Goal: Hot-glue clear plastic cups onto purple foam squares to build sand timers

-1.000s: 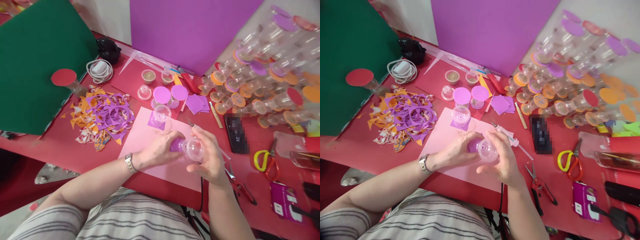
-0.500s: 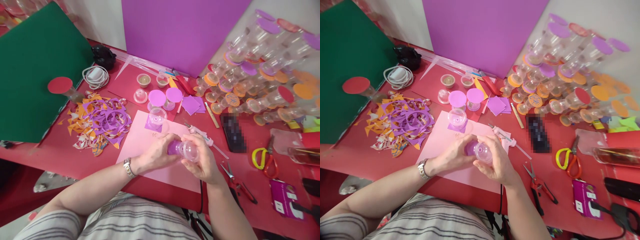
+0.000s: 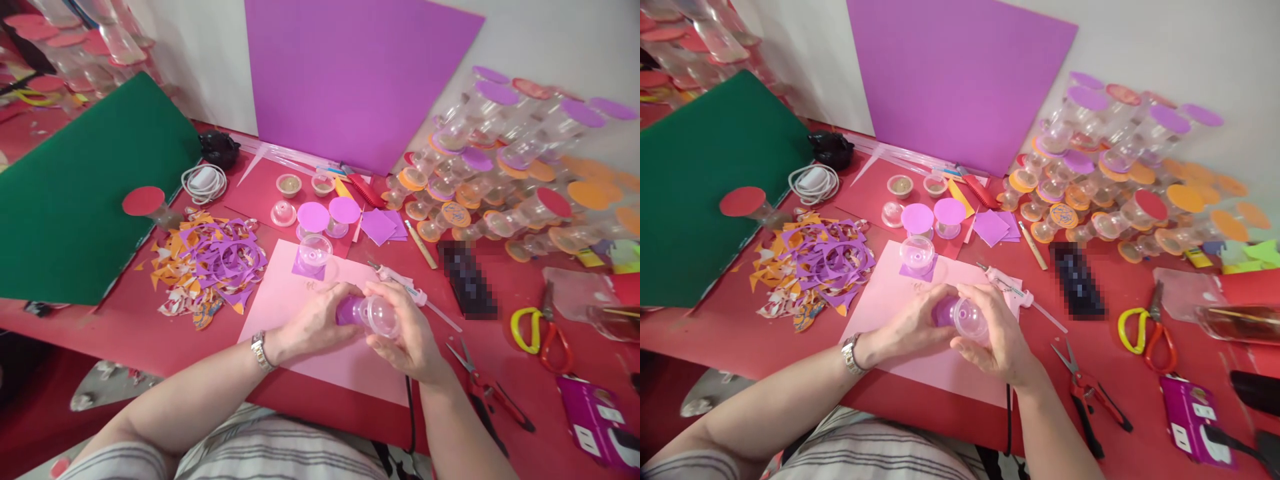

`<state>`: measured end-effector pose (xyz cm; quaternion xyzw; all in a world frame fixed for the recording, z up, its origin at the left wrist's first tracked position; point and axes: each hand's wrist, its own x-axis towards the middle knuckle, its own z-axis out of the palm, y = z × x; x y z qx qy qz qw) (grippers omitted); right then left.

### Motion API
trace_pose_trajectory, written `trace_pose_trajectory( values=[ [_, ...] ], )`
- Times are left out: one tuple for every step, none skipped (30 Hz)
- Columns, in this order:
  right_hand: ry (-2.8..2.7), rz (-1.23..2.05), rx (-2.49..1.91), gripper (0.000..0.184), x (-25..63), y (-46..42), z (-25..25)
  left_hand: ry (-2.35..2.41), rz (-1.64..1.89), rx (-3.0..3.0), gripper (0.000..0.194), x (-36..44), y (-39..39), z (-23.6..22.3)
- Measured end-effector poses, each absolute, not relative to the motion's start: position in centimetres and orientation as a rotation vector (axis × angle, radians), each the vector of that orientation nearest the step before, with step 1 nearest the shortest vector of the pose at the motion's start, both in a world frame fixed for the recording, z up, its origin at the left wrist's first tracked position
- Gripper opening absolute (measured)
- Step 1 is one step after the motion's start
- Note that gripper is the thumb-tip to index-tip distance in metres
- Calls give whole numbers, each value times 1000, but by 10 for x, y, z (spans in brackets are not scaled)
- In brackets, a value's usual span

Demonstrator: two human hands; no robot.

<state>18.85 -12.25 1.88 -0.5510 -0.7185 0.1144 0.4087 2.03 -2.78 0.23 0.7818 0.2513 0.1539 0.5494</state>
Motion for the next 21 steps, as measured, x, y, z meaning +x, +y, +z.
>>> trace_pose_trajectory(
  values=[
    [-1818, 270, -1385, 62, 190, -123, 18, 599, 360, 1861, 40, 20, -27, 2],
    [-1826, 250, -1382, 65, 191, -123, 18, 604, 354, 1873, 41, 20, -27, 2],
    [-1831, 230, -1383, 68, 192, -123, 17, 608, 347, 1884, 42, 20, -27, 2],
    [-1832, 213, -1384, 69, 193, -124, 17, 612, 341, 1896, 43, 19, -26, 2],
    [-1829, 203, -1386, 68, 193, -124, 18, 613, 338, 1907, 44, 19, -26, 2],
    [-1822, 198, -1385, 65, 194, -125, 18, 610, 338, 1919, 44, 19, -26, 2],
    [-1811, 197, -1381, 61, 194, -126, 18, 604, 340, 1930, 43, 19, -26, 3],
    [-1799, 195, -1369, 57, 194, -126, 19, 596, 342, 1940, 43, 19, -26, 3],
    [-1792, 190, -1352, 54, 193, -126, 20, 590, 347, 1949, 43, 19, -26, 3],
    [-1792, 182, -1336, 51, 193, -126, 20, 586, 349, 1960, 43, 18, -26, 2],
    [-1799, 172, -1325, 49, 192, -126, 21, 587, 348, 1972, 43, 18, -27, 1],
    [-1812, 166, -1320, 47, 192, -126, 21, 592, 346, 1985, 42, 18, -27, 0],
    [-1830, 167, -1323, 46, 192, -126, 22, 601, 344, 1998, 42, 19, -27, -1],
    [-1846, 174, -1332, 44, 191, -126, 22, 610, 341, 2010, 42, 19, -27, -2],
    [-1856, 182, -1343, 43, 191, -125, 23, 617, 339, 2016, 42, 19, -28, -3],
    [-1861, 189, -1352, 42, 191, -125, 23, 622, 337, 2015, 42, 19, -28, -3],
    [-1861, 193, -1357, 41, 191, -125, 23, 624, 340, 2011, 42, 19, -29, -4],
    [-1859, 194, -1357, 41, 191, -125, 23, 621, 344, 2006, 41, 19, -29, -4],
    [-1856, 192, -1353, 41, 191, -124, 23, 615, 350, 2002, 40, 19, -29, -4],
    [-1855, 192, -1346, 40, 191, -124, 24, 607, 359, 1999, 39, 19, -30, -4],
    [-1858, 195, -1339, 41, 191, -124, 24, 598, 367, 1996, 39, 19, -30, -4]
  ],
)
